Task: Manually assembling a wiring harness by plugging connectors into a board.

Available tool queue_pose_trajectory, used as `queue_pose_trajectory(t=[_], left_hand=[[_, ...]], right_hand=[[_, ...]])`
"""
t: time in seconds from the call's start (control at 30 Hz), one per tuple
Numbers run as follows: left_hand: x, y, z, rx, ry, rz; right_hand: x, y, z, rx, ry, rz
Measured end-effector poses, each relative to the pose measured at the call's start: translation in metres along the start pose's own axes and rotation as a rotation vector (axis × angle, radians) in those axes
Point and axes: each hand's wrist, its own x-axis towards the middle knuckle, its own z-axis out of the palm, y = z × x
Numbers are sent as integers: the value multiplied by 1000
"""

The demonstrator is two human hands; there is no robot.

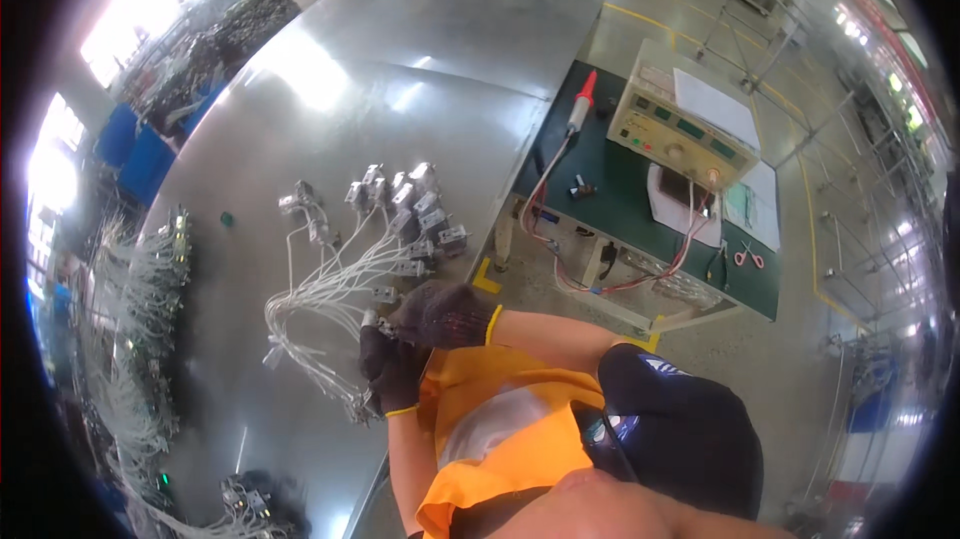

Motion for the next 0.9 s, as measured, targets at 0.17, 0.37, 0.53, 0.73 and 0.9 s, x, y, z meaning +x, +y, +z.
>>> queue_pose_trajectory(t=[0.17,0.37,0.53,0.73,0.9], left_hand=[[-18,8,-23,-503,23,-284],[3,28,-20,-481,210,-272],[10,22,-21,-302,208,-199],[-1,12,-14,-244,185,-128],[3,20,-14,-315,146,-155]], right_hand=[[0,-2,22,436,-118,117],[-47,39,50,1269,55,350],[2,13,-2,439,-314,327],[18,3,-2,268,-478,224],[18,9,12,150,-326,79]])
